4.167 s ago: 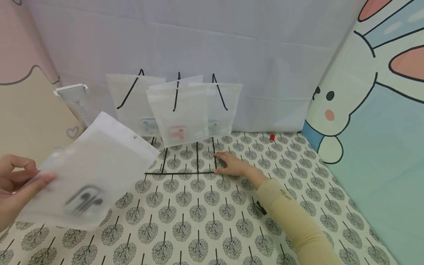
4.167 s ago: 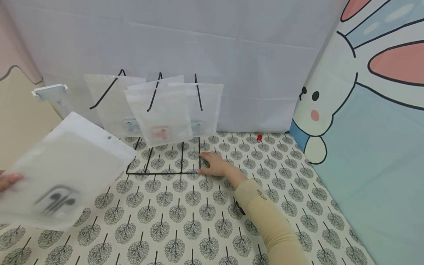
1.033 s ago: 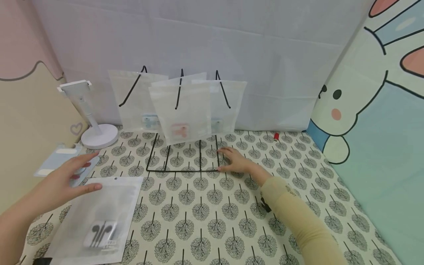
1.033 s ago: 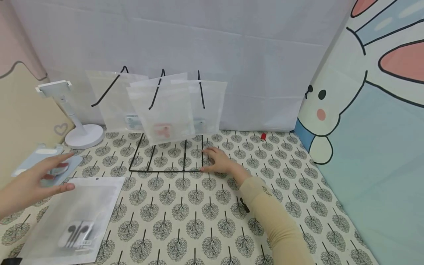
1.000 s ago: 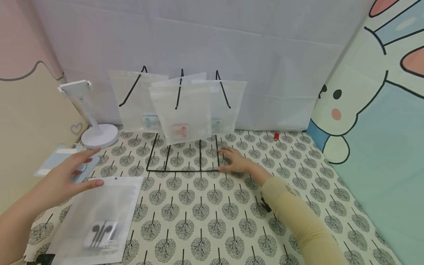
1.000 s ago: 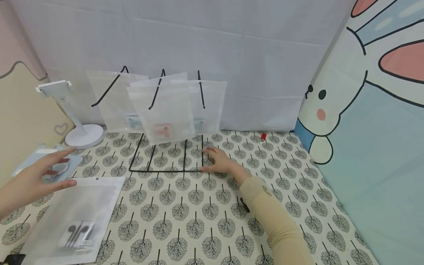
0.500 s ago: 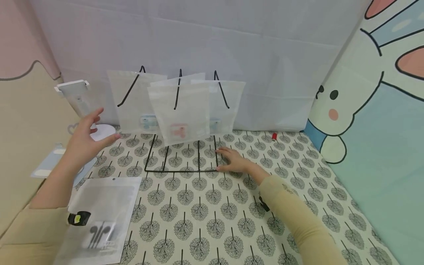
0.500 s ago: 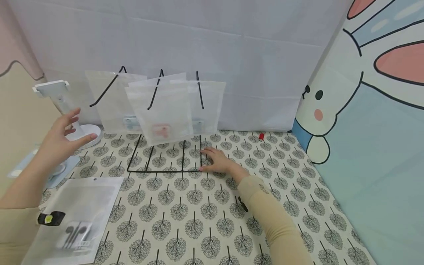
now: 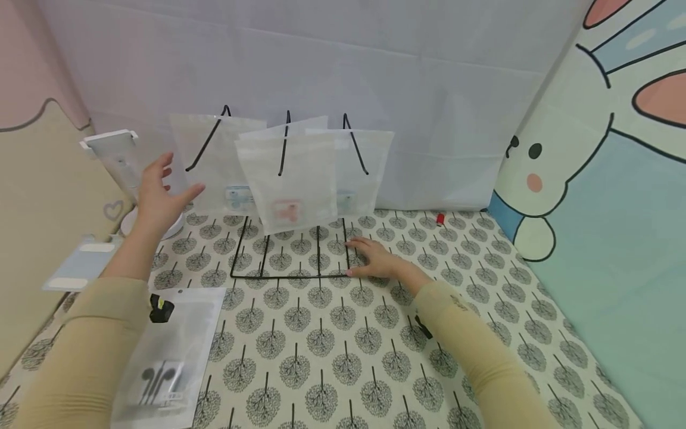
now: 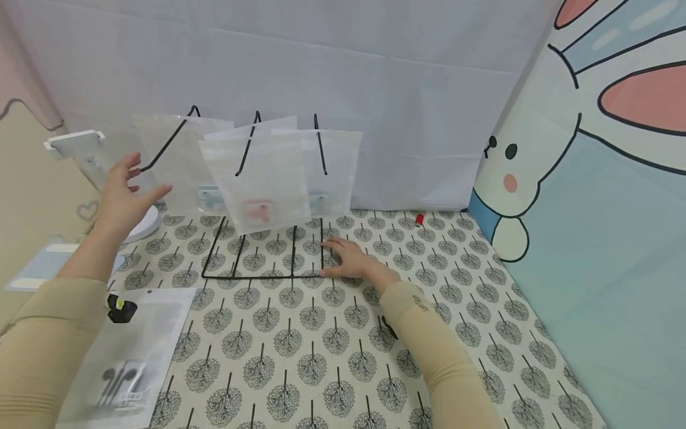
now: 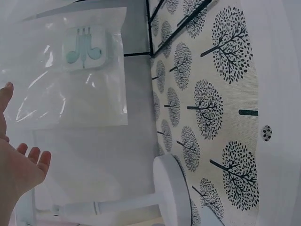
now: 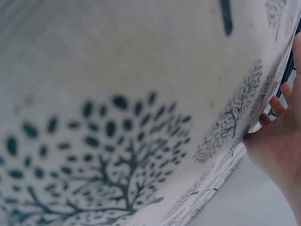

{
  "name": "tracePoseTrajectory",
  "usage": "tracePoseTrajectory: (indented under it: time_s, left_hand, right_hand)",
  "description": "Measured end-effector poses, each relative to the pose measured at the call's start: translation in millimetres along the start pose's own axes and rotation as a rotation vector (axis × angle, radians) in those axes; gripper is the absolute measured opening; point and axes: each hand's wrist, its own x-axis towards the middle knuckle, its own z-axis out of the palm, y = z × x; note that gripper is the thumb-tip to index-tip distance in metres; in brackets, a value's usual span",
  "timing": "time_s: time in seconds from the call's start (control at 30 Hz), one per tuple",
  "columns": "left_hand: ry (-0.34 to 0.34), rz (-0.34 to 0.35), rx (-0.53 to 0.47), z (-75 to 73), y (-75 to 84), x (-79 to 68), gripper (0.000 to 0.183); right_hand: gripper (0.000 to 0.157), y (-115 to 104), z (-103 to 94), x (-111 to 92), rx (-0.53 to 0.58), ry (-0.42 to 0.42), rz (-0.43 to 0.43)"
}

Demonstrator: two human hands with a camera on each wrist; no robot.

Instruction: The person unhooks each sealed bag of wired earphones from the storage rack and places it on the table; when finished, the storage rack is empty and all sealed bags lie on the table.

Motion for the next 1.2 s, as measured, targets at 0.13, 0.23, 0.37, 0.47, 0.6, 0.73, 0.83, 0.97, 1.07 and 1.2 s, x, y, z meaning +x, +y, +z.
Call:
tracePoseTrajectory:
  time_s: [0.13,0.23,0.37,0.47,0.6,0.73,0.83,0.97,1.07,1.2]
  left_hand:
    - [0.044,-0.008,-0.016,8.2,-6.0,9.2,0.085]
    - [0.038,-0.026,-0.038,10.3,-9.4,14.7,0.082]
    - [-0.012,-0.049,-0.055,9.0,-15.1,18.8,0.079]
    - [-0.038,-0.072,-0.051,7.8,-19.6,21.1,0.077]
    - [-0.029,-0.091,-0.038,8.0,-24.3,23.3,0.073]
    - [0.024,-0.089,-0.041,11.0,-29.5,23.2,0.065]
    - [0.059,-0.081,-0.057,14.0,-33.3,22.1,0.056]
    - [0.070,-0.088,-0.073,17.7,-35.1,20.1,0.039]
    - [0.072,-0.108,-0.084,20.1,-33.7,17.9,0.031]
    - [0.103,-0.117,-0.101,22.0,-31.3,14.4,0.028]
  right_hand:
    - [0.084,-1,-0.5,0,-0.001,0.002,0.007]
    - [0.083,-1,-0.1,0,-0.012,0.007,0.002]
    - [0.083,-2,0.3,0,-0.024,0.003,0.002]
    - [0.083,-4,-0.9,0,-0.023,0.007,-0.008]
    - [0.082,-5,-2.7,0,-0.030,0.019,-0.030]
    - [0.082,-5,-3.2,-1,-0.035,0.012,-0.032]
    - [0.082,-4,-2.9,-1,-0.039,0.007,-0.036]
    - [0.082,0,-2.8,0,-0.059,0.011,-0.044]
    - [0.082,1,-3.0,1,-0.072,0.013,-0.048]
    - [0.082,1,-2.8,0,-0.068,0.005,-0.053]
